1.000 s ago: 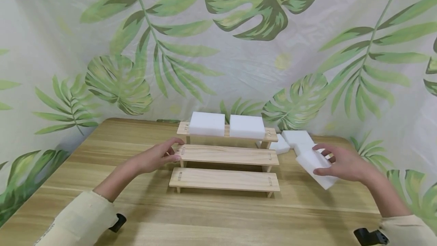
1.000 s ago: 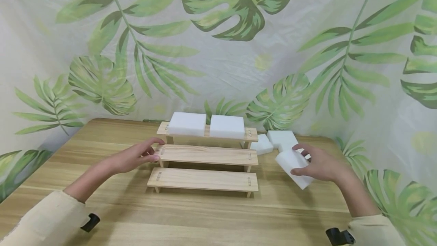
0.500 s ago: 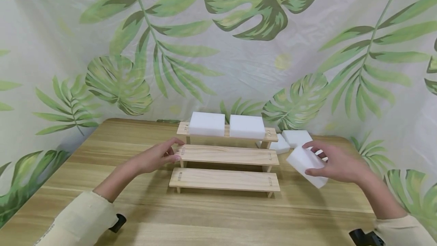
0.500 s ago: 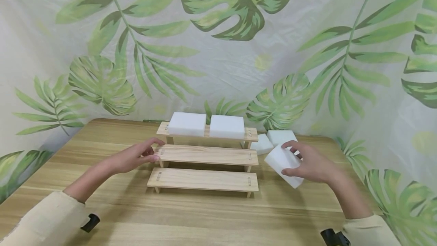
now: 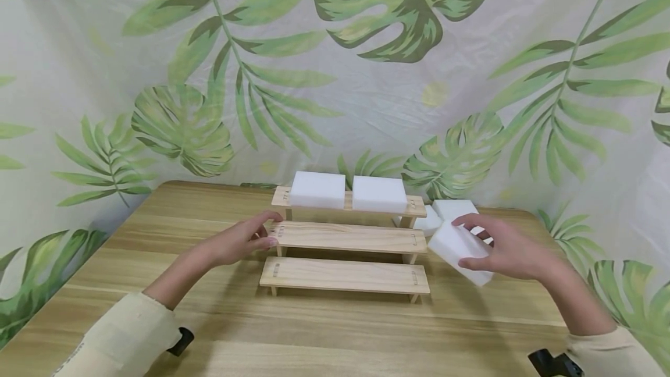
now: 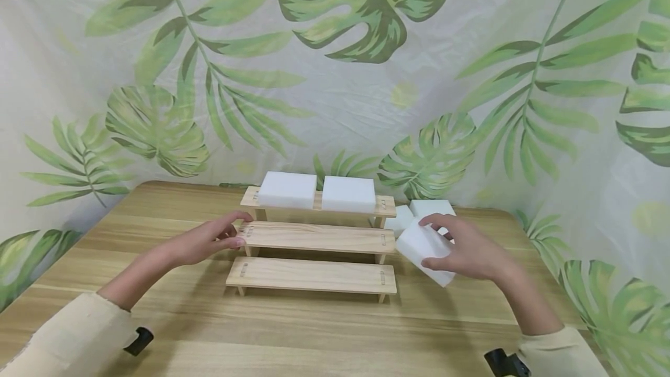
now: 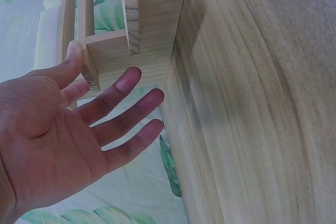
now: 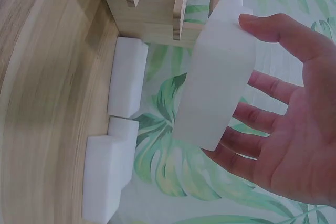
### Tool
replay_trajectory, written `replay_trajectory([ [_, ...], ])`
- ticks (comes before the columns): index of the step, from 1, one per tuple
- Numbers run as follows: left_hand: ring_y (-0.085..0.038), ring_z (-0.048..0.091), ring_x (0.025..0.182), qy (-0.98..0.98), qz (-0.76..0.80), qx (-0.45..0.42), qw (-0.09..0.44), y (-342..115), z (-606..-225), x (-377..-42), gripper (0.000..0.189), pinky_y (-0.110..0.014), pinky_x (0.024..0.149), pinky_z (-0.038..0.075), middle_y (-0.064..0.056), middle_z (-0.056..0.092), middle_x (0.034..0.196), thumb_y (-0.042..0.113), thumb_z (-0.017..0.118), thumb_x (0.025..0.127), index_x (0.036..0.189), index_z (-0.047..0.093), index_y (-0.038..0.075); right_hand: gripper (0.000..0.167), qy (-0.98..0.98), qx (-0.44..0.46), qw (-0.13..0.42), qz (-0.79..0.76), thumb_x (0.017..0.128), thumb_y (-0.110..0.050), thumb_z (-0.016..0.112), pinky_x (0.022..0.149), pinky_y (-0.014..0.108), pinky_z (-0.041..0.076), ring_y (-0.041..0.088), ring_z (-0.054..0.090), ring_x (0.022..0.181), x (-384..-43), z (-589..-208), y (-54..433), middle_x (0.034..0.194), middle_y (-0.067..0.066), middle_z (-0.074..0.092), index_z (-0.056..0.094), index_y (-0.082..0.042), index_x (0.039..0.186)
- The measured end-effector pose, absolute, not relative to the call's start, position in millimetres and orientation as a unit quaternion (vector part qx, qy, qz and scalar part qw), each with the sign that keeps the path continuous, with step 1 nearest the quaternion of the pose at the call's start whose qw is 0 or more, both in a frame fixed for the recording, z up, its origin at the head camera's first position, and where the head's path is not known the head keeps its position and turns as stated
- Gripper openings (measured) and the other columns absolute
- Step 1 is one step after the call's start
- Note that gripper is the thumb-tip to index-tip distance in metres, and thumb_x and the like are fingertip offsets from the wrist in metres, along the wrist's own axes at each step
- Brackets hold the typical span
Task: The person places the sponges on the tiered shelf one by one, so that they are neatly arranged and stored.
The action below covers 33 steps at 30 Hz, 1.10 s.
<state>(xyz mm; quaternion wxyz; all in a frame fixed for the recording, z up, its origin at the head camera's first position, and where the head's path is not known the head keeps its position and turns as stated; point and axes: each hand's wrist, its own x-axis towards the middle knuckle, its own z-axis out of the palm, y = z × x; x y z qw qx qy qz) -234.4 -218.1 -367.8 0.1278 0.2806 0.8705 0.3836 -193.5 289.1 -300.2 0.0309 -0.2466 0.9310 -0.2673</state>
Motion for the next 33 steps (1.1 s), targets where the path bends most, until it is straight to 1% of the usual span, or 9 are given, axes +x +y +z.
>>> replay_trajectory([
  [5, -0.032, 0.065, 0.093, 0.871, 0.384, 0.277, 0.131, -218, -368, -234, 0.047, -0.047, 0.076, 0.053, -0.015, 0.067, 0.097, 0.019, 0.058, 0.108, 0.146, 0.040, -0.002, 0.059, 0.926, -0.272, 0.017, -0.261, 0.082, -0.024, 0.088, 0.071, 0.035, 0.054, 0.031, 0.068, 0.099, -192, -299, 281, 0.121, 0.014, 0.065, 0.062, -0.010, 0.133],
  [8, -0.034, 0.064, 0.095, 0.872, 0.387, 0.270, 0.134, -218, -367, -233, 0.048, -0.049, 0.078, 0.052, -0.016, 0.067, 0.099, 0.019, 0.058, 0.108, 0.147, 0.039, -0.002, 0.058, 0.925, -0.282, 0.010, -0.255, 0.084, -0.026, 0.087, 0.072, 0.035, 0.053, 0.033, 0.067, 0.103, -192, -299, 275, 0.124, 0.014, 0.065, 0.062, -0.013, 0.134],
  [11, -0.034, 0.064, 0.096, 0.871, 0.390, 0.269, 0.133, -218, -367, -232, 0.048, -0.049, 0.078, 0.052, -0.018, 0.067, 0.100, 0.018, 0.057, 0.108, 0.147, 0.039, -0.003, 0.058, 0.923, -0.291, 0.005, -0.251, 0.084, -0.027, 0.087, 0.073, 0.035, 0.051, 0.033, 0.066, 0.105, -192, -300, 269, 0.125, 0.013, 0.066, 0.062, -0.014, 0.135],
  [16, -0.033, 0.064, 0.095, 0.869, 0.390, 0.275, 0.127, -218, -366, -232, 0.048, -0.047, 0.078, 0.053, -0.018, 0.067, 0.101, 0.017, 0.057, 0.109, 0.147, 0.039, -0.005, 0.056, 0.915, -0.310, -0.001, -0.260, 0.085, -0.025, 0.086, 0.076, 0.035, 0.051, 0.028, 0.066, 0.104, -193, -302, 261, 0.126, 0.010, 0.067, 0.063, -0.013, 0.135],
  [19, -0.033, 0.064, 0.095, 0.869, 0.390, 0.276, 0.127, -218, -366, -232, 0.048, -0.047, 0.078, 0.053, -0.018, 0.067, 0.101, 0.017, 0.057, 0.108, 0.147, 0.039, -0.005, 0.056, 0.910, -0.318, -0.007, -0.264, 0.085, -0.025, 0.087, 0.077, 0.034, 0.052, 0.028, 0.066, 0.104, -194, -304, 256, 0.127, 0.011, 0.067, 0.064, -0.012, 0.135],
  [26, -0.034, 0.064, 0.095, 0.871, 0.388, 0.274, 0.129, -218, -367, -233, 0.048, -0.050, 0.079, 0.052, -0.019, 0.067, 0.101, 0.019, 0.057, 0.108, 0.147, 0.039, -0.004, 0.054, 0.906, -0.317, -0.006, -0.281, 0.083, -0.021, 0.088, 0.073, 0.031, 0.053, 0.027, 0.066, 0.103, -197, -307, 246, 0.123, 0.010, 0.068, 0.066, -0.012, 0.131],
  [33, -0.034, 0.064, 0.095, 0.870, 0.389, 0.272, 0.132, -218, -369, -234, 0.050, -0.049, 0.078, 0.053, -0.017, 0.067, 0.100, 0.019, 0.057, 0.109, 0.148, 0.038, -0.004, 0.055, 0.906, -0.313, 0.000, -0.285, 0.081, -0.020, 0.087, 0.073, 0.032, 0.053, 0.027, 0.066, 0.101, -199, -306, 236, 0.120, 0.009, 0.067, 0.066, -0.010, 0.130],
])
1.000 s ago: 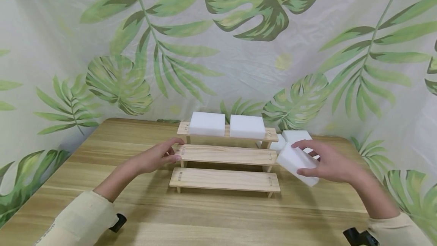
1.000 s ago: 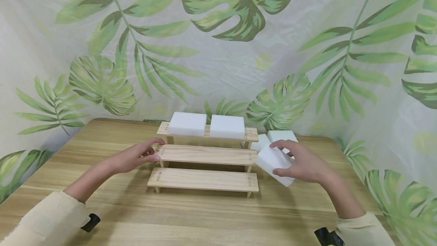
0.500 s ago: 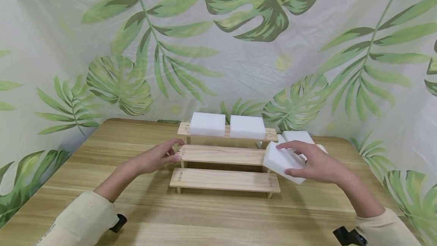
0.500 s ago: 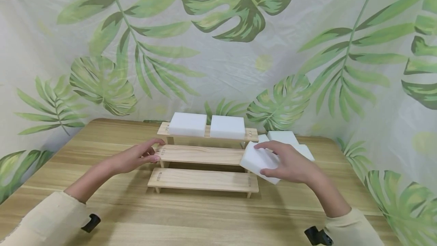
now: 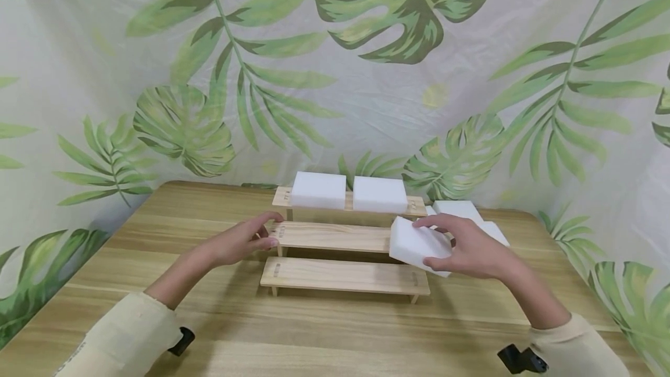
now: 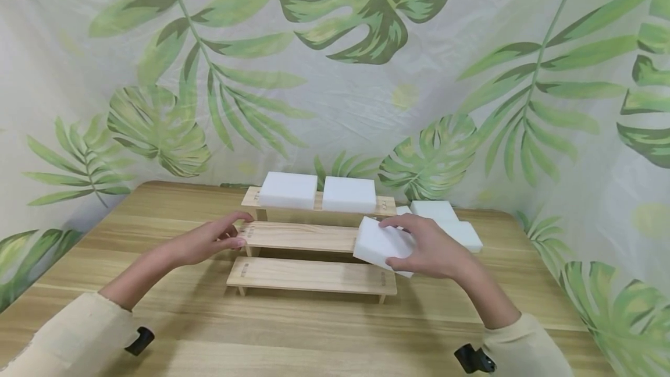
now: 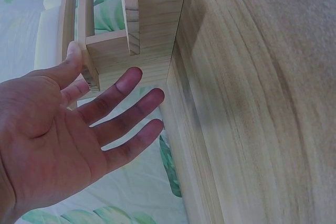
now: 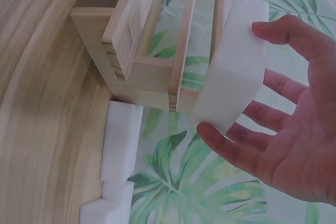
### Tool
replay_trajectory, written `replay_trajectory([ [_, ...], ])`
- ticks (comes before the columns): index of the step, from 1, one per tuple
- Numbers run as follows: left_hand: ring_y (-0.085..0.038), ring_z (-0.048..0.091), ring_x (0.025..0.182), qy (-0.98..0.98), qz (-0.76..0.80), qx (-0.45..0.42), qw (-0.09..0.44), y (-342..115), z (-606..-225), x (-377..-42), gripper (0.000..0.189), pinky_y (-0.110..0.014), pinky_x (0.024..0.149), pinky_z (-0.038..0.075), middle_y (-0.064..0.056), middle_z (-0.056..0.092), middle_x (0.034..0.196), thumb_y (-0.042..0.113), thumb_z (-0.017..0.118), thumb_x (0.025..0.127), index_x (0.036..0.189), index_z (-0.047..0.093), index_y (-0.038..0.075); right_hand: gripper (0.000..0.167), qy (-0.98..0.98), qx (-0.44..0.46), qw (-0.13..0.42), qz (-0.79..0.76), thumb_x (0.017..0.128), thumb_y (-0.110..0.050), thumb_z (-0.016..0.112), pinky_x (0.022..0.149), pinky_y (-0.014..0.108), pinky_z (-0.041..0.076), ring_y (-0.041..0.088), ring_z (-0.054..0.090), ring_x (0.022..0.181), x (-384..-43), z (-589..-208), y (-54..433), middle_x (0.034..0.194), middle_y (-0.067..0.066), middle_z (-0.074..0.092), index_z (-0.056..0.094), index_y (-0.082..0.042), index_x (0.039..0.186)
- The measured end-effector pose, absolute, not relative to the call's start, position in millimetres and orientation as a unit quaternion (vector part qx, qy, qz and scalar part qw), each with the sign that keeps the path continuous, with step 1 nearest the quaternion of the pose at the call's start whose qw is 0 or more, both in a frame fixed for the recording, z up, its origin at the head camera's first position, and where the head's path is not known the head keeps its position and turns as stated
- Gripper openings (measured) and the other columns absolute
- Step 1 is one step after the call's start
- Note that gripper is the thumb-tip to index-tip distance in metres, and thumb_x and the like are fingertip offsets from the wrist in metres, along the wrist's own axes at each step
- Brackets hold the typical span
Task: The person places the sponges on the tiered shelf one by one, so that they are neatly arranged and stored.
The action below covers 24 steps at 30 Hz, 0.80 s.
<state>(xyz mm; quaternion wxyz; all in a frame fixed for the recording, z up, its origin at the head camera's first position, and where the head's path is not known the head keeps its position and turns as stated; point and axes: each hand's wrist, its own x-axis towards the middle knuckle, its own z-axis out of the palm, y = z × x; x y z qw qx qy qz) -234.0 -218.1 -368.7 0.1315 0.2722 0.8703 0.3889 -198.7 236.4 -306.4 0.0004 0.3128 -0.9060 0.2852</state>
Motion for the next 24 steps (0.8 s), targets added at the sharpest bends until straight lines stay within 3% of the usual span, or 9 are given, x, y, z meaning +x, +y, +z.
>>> replay_trajectory([
  [11, -0.035, 0.064, 0.095, 0.872, 0.385, 0.274, 0.132, -219, -369, -234, 0.050, -0.051, 0.079, 0.052, -0.016, 0.067, 0.099, 0.019, 0.057, 0.109, 0.148, 0.038, -0.004, 0.052, -0.906, 0.298, -0.015, 0.300, 0.079, -0.017, 0.087, 0.077, 0.037, 0.056, 0.030, 0.064, 0.104, -203, -309, 221, 0.119, 0.012, 0.067, 0.068, -0.006, 0.125],
  [18, -0.035, 0.064, 0.094, 0.872, 0.383, 0.274, 0.133, -220, -368, -234, 0.050, -0.049, 0.078, 0.052, -0.017, 0.067, 0.099, 0.020, 0.057, 0.109, 0.148, 0.038, -0.005, 0.051, -0.893, 0.292, -0.040, 0.341, 0.080, -0.017, 0.087, 0.065, 0.029, 0.058, 0.039, 0.063, 0.108, -203, -312, 213, 0.126, 0.018, 0.065, 0.067, -0.005, 0.126],
  [24, -0.034, 0.065, 0.094, 0.871, 0.385, 0.273, 0.134, -220, -367, -233, 0.050, -0.048, 0.078, 0.053, -0.017, 0.067, 0.099, 0.020, 0.057, 0.109, 0.148, 0.038, -0.004, 0.050, -0.890, 0.296, -0.038, 0.344, 0.079, -0.013, 0.087, 0.064, 0.028, 0.058, 0.042, 0.063, 0.109, -204, -316, 206, 0.128, 0.019, 0.066, 0.067, -0.003, 0.125],
])
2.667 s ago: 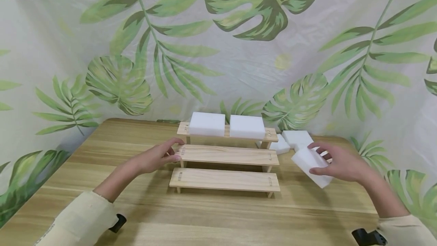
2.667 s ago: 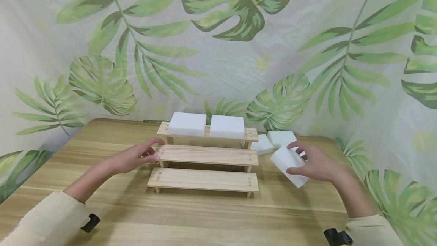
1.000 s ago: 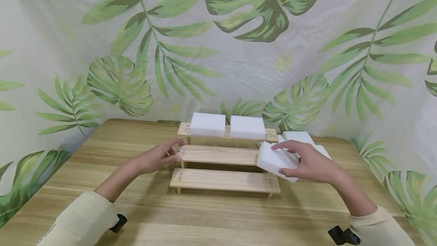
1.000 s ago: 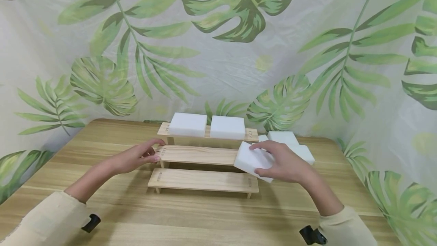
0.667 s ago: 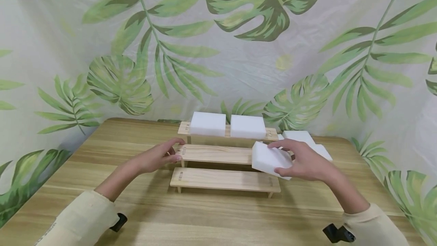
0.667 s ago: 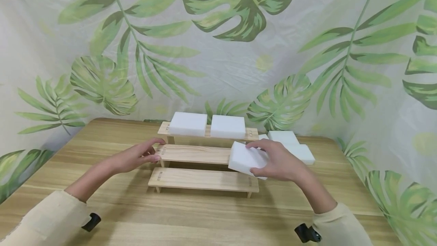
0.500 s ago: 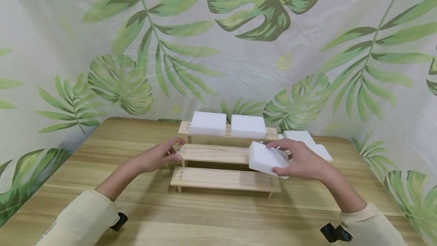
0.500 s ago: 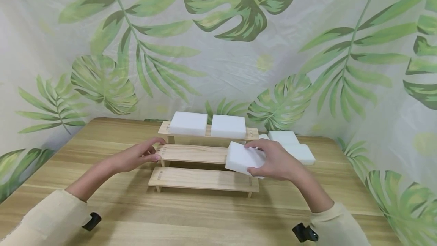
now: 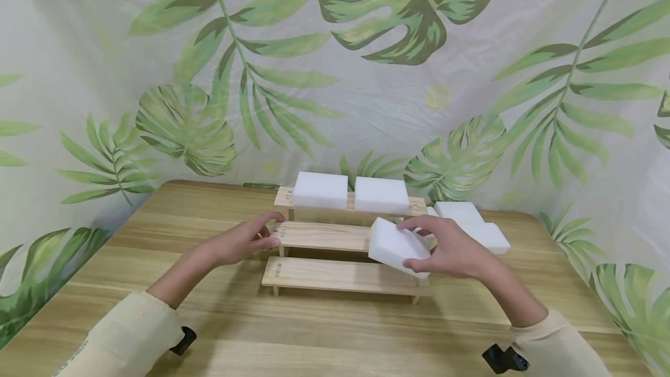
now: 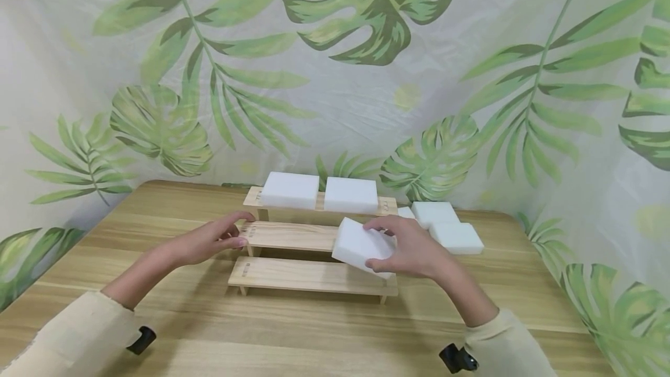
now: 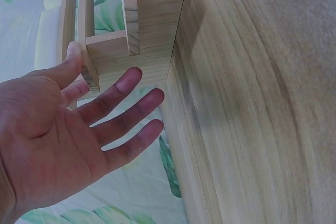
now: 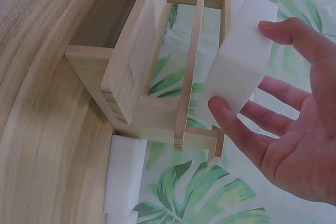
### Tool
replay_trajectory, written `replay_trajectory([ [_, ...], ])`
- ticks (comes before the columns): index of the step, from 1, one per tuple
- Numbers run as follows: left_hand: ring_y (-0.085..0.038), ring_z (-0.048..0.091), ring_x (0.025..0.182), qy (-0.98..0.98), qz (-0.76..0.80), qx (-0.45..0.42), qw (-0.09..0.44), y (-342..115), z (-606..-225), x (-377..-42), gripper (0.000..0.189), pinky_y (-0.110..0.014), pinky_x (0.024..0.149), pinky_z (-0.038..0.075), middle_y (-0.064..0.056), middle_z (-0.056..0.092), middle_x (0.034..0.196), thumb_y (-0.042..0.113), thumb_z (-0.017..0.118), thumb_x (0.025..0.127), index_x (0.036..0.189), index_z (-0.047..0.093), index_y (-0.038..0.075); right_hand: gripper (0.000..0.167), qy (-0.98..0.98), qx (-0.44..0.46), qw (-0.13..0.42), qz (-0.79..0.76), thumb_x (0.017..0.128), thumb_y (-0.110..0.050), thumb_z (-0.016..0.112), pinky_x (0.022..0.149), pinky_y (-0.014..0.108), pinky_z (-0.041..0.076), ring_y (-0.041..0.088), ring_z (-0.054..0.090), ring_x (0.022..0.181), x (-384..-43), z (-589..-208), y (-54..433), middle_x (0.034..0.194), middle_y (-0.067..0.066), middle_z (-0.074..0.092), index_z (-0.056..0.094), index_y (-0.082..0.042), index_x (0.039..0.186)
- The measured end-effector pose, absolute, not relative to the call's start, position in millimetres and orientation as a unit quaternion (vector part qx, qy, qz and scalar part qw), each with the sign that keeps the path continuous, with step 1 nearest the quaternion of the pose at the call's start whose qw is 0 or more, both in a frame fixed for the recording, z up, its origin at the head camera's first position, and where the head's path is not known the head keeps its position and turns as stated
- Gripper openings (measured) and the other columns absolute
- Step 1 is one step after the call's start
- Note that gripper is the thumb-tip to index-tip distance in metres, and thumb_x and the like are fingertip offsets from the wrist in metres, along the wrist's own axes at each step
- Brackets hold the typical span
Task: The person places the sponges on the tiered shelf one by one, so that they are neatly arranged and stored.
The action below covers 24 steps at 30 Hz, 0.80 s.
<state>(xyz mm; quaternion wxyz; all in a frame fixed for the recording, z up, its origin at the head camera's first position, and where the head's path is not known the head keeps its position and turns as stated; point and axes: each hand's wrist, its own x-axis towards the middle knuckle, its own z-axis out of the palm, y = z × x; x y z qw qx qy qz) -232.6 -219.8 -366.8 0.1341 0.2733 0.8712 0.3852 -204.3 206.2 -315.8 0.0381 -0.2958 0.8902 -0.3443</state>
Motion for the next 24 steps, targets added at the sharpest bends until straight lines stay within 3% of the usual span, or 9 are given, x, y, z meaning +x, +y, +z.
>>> replay_trajectory([
  [13, -0.034, 0.065, 0.095, 0.871, 0.385, 0.275, 0.131, -219, -367, -232, 0.049, -0.047, 0.078, 0.053, -0.017, 0.067, 0.099, 0.020, 0.057, 0.109, 0.148, 0.039, -0.004, 0.057, 0.883, -0.306, 0.047, -0.354, 0.077, -0.008, 0.088, 0.067, 0.028, 0.059, 0.043, 0.061, 0.117, -204, -315, 192, 0.129, 0.020, 0.064, 0.065, 0.000, 0.129],
  [20, -0.032, 0.063, 0.092, 0.876, 0.385, 0.261, 0.130, -219, -367, -232, 0.049, -0.036, 0.073, 0.050, -0.014, 0.066, 0.097, 0.021, 0.058, 0.108, 0.148, 0.042, -0.003, 0.056, 0.884, -0.303, 0.049, -0.354, 0.079, -0.008, 0.087, 0.067, 0.029, 0.059, 0.043, 0.060, 0.119, -206, -317, 188, 0.129, 0.018, 0.064, 0.065, 0.000, 0.130],
  [24, -0.034, 0.064, 0.093, 0.874, 0.387, 0.264, 0.129, -219, -368, -232, 0.049, -0.040, 0.075, 0.051, -0.015, 0.066, 0.098, 0.020, 0.058, 0.108, 0.148, 0.041, -0.003, 0.055, 0.884, -0.308, 0.043, -0.349, 0.078, -0.009, 0.087, 0.066, 0.028, 0.058, 0.041, 0.061, 0.118, -207, -319, 185, 0.127, 0.017, 0.066, 0.066, -0.001, 0.129],
])
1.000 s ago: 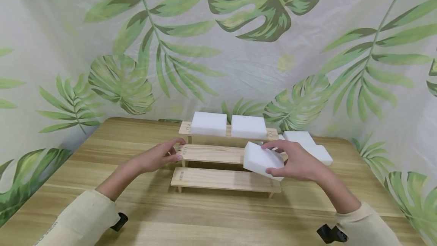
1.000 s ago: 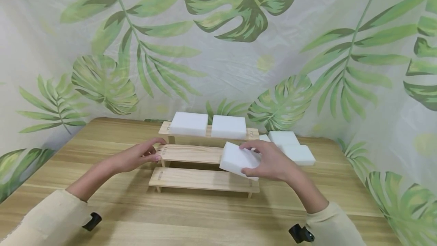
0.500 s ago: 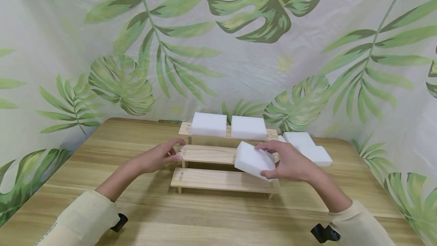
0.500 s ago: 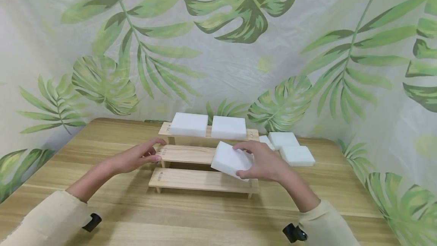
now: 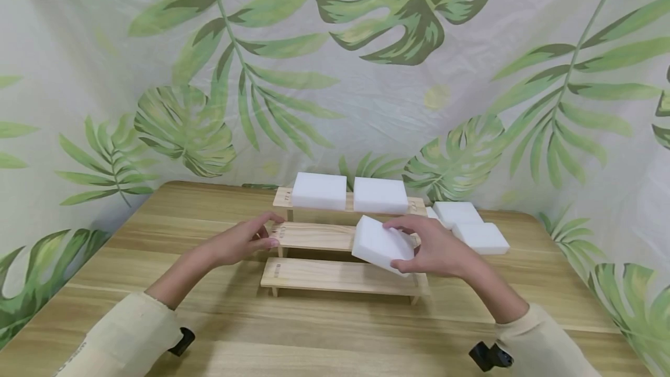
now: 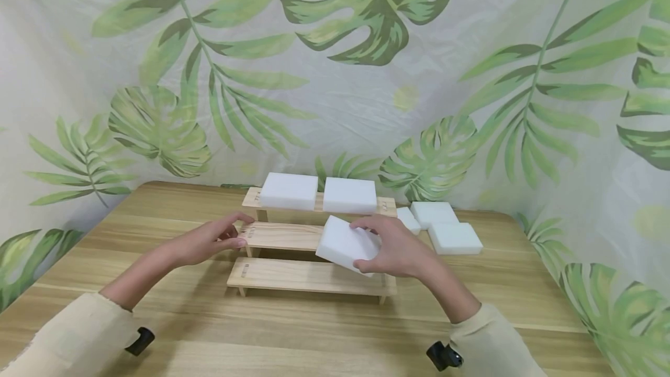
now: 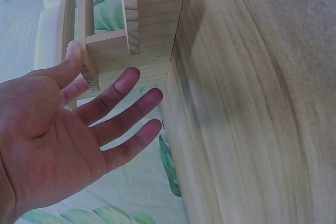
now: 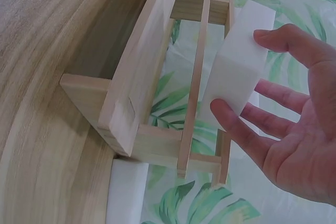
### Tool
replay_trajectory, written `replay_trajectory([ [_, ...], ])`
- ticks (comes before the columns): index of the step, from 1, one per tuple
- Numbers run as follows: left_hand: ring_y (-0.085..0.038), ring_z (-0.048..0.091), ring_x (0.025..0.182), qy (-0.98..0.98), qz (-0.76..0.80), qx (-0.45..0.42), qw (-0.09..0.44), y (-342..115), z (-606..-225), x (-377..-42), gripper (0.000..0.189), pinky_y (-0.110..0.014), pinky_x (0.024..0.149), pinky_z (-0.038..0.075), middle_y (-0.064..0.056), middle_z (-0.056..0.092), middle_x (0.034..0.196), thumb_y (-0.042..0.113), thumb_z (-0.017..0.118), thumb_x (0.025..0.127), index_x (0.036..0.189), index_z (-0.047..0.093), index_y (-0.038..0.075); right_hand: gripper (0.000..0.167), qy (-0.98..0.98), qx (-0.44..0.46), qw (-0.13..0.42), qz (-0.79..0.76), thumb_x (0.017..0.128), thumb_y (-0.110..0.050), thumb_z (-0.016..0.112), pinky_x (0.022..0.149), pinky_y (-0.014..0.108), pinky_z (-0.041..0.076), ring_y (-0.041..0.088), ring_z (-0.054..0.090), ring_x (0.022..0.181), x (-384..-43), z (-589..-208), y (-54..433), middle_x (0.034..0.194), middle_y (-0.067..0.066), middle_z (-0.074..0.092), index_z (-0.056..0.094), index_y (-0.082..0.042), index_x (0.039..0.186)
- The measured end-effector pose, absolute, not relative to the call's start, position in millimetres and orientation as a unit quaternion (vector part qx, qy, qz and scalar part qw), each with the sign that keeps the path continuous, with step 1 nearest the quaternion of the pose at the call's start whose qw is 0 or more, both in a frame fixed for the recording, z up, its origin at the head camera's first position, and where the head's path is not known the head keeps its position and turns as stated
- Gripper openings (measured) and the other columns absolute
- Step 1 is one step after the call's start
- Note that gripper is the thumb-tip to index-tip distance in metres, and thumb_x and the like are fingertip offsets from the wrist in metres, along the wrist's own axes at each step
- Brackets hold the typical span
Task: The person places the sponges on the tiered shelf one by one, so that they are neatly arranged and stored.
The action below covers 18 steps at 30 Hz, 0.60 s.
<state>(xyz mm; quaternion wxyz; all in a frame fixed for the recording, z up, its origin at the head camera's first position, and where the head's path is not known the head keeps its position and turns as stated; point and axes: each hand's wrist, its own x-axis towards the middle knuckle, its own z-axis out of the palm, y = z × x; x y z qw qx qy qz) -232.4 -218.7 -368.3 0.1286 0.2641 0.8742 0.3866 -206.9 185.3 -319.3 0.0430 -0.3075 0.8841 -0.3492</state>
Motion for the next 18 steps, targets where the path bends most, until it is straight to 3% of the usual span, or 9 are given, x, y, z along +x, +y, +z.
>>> replay_trajectory([
  [5, -0.036, 0.065, 0.099, 0.870, 0.394, 0.266, 0.133, -218, -369, -232, 0.050, -0.051, 0.081, 0.053, -0.019, 0.067, 0.104, 0.020, 0.057, 0.109, 0.149, 0.038, -0.004, 0.053, 0.880, -0.312, 0.048, -0.355, 0.079, -0.010, 0.087, 0.066, 0.029, 0.059, 0.040, 0.061, 0.116, -209, -321, 179, 0.127, 0.017, 0.065, 0.067, -0.002, 0.128],
  [12, -0.032, 0.065, 0.092, 0.877, 0.383, 0.259, 0.129, -219, -368, -232, 0.049, -0.039, 0.074, 0.051, -0.014, 0.067, 0.097, 0.021, 0.059, 0.108, 0.148, 0.043, -0.002, 0.053, 0.883, -0.309, 0.056, -0.350, 0.081, -0.010, 0.086, 0.068, 0.029, 0.059, 0.042, 0.060, 0.119, -209, -322, 171, 0.132, 0.017, 0.062, 0.066, -0.002, 0.130],
  [18, -0.034, 0.066, 0.096, 0.874, 0.386, 0.265, 0.129, -218, -369, -232, 0.051, -0.049, 0.078, 0.053, -0.017, 0.068, 0.101, 0.021, 0.058, 0.108, 0.149, 0.039, -0.004, 0.054, 0.886, -0.310, 0.057, -0.340, 0.081, -0.011, 0.086, 0.068, 0.029, 0.058, 0.043, 0.059, 0.121, -211, -322, 167, 0.134, 0.018, 0.062, 0.066, -0.002, 0.130],
])
